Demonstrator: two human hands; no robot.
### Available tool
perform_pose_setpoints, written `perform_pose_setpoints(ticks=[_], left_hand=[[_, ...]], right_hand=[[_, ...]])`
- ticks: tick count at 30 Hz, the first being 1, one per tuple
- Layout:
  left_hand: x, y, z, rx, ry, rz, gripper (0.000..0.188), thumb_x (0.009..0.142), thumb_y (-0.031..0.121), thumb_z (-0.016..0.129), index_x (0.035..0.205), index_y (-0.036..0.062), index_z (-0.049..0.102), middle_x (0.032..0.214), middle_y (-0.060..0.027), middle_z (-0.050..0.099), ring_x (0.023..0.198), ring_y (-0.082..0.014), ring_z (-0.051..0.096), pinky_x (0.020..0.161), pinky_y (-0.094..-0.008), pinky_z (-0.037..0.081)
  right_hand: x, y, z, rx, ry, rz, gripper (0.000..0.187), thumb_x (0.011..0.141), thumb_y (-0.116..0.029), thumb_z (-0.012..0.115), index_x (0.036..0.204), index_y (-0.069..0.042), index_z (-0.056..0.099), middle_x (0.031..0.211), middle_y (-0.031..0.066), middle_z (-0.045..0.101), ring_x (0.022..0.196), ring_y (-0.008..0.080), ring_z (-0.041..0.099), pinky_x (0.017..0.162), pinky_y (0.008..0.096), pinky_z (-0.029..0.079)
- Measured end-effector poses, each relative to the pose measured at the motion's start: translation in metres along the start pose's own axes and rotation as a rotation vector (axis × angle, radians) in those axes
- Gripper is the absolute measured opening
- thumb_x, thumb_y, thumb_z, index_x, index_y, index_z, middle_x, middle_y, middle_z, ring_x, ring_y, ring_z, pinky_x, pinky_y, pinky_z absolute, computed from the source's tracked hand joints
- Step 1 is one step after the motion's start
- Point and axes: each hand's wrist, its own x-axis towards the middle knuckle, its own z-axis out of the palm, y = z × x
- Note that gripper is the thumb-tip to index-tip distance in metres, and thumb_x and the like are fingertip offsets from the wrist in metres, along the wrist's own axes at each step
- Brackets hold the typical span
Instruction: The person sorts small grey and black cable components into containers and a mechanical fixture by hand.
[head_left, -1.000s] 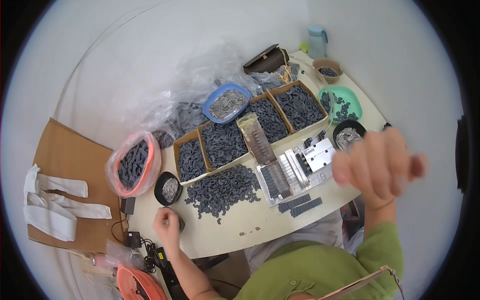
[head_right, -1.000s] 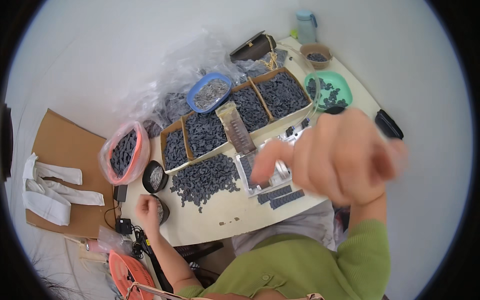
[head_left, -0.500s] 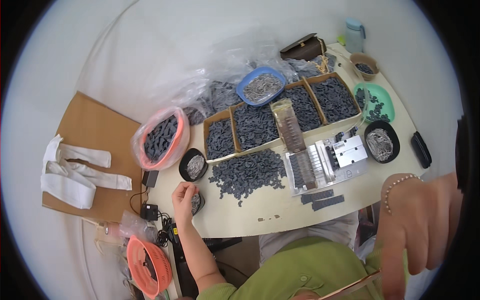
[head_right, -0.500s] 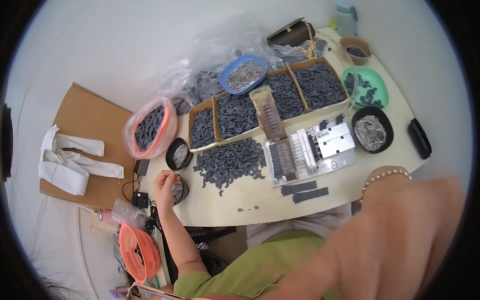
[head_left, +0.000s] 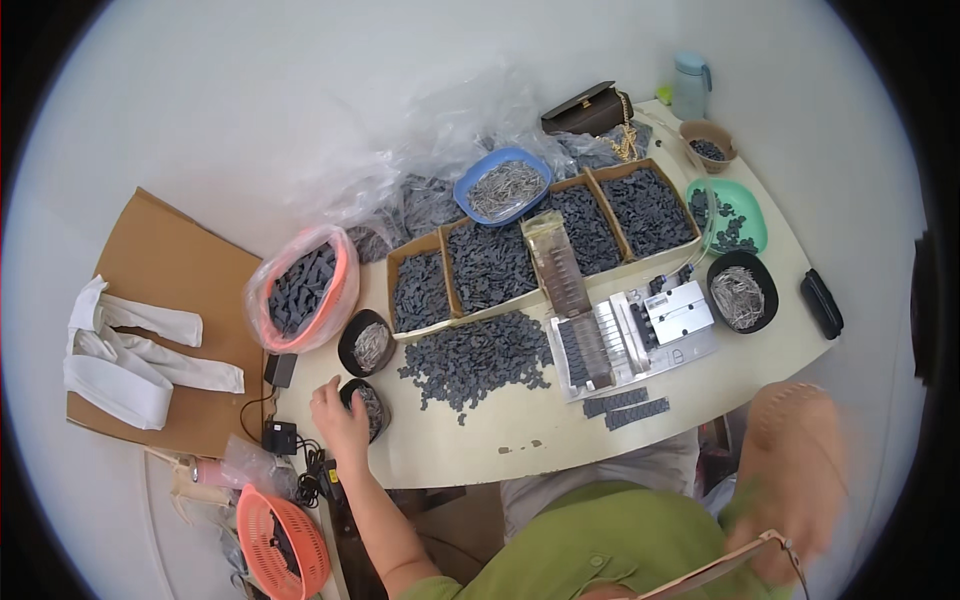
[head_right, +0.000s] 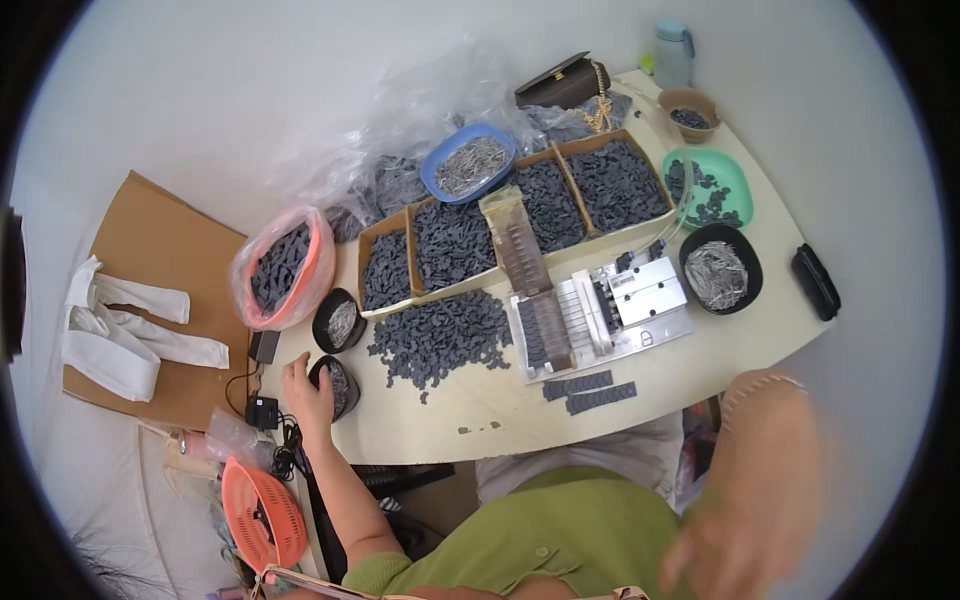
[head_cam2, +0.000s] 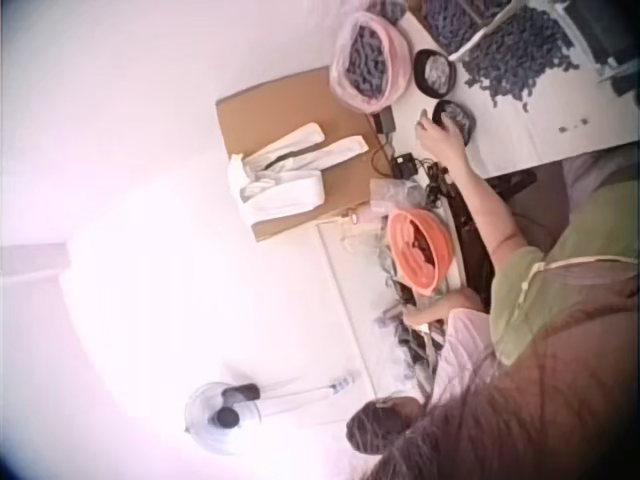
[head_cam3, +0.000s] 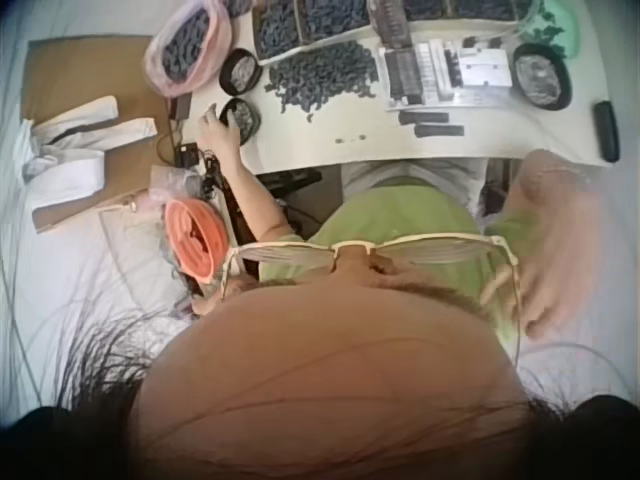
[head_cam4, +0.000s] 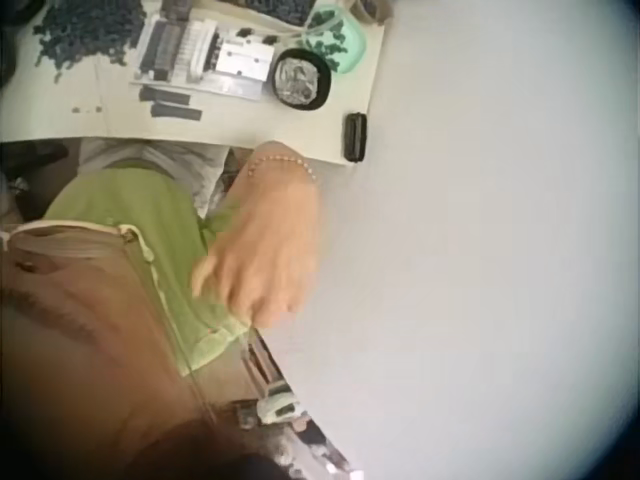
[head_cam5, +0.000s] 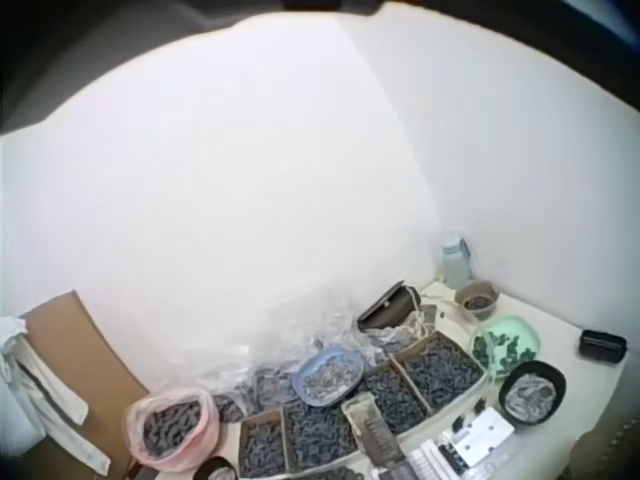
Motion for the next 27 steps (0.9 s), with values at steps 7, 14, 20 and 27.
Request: perform_pose_setpoints(ticks=[7,14,20,27], left_hand=[[0.043,0.041,0.011,-0.117,-0.034,0.145,0.024,0.077,0.005,0.066,0.101,0.0013,0.064,0.098,-0.0135,0.06,0.093,-0.0329,0.055,0.08,-0.0428,0.043],[0.054,0.125,0.014,-0.413,-0.111,0.299,0.023,0.075,0.006,0.068,0.098,0.0031,0.065,0.095,-0.0145,0.062,0.091,-0.0335,0.057,0.08,-0.0424,0.045],[-0.011,0.203,0.02,-0.699,-0.386,0.723,0.043,0.076,0.015,0.068,0.115,-0.001,0.058,0.118,-0.0182,0.056,0.108,-0.0332,0.055,0.089,-0.0428,0.046],[-0.041,0.227,0.028,-0.638,-0.316,0.816,0.051,0.078,0.025,0.071,0.118,-0.0036,0.056,0.127,-0.0204,0.05,0.121,-0.0354,0.046,0.097,-0.0478,0.038]], right_hand=[[-0.108,0.112,0.0,-1.336,0.553,1.526,0.045,0.08,-0.032,0.068,0.113,-0.003,0.061,0.12,0.0111,0.055,0.108,0.028,0.051,0.094,0.0419,0.038],[-0.114,0.135,0.008,-1.501,0.346,1.544,0.062,0.079,-0.043,0.064,0.12,0.003,0.055,0.132,0.0158,0.049,0.117,0.0286,0.048,0.1,0.0422,0.035],[-0.137,0.107,-0.057,-1.559,0.676,1.405,0.039,0.082,-0.029,0.065,0.112,-0.004,0.061,0.124,0.0152,0.053,0.114,0.031,0.05,0.093,0.0441,0.038],[-0.179,0.131,-0.192,-1.687,0.804,1.439,0.016,0.084,-0.019,0.061,0.093,-0.008,0.07,0.095,0.0072,0.065,0.1,0.0264,0.054,0.086,0.0405,0.041]])
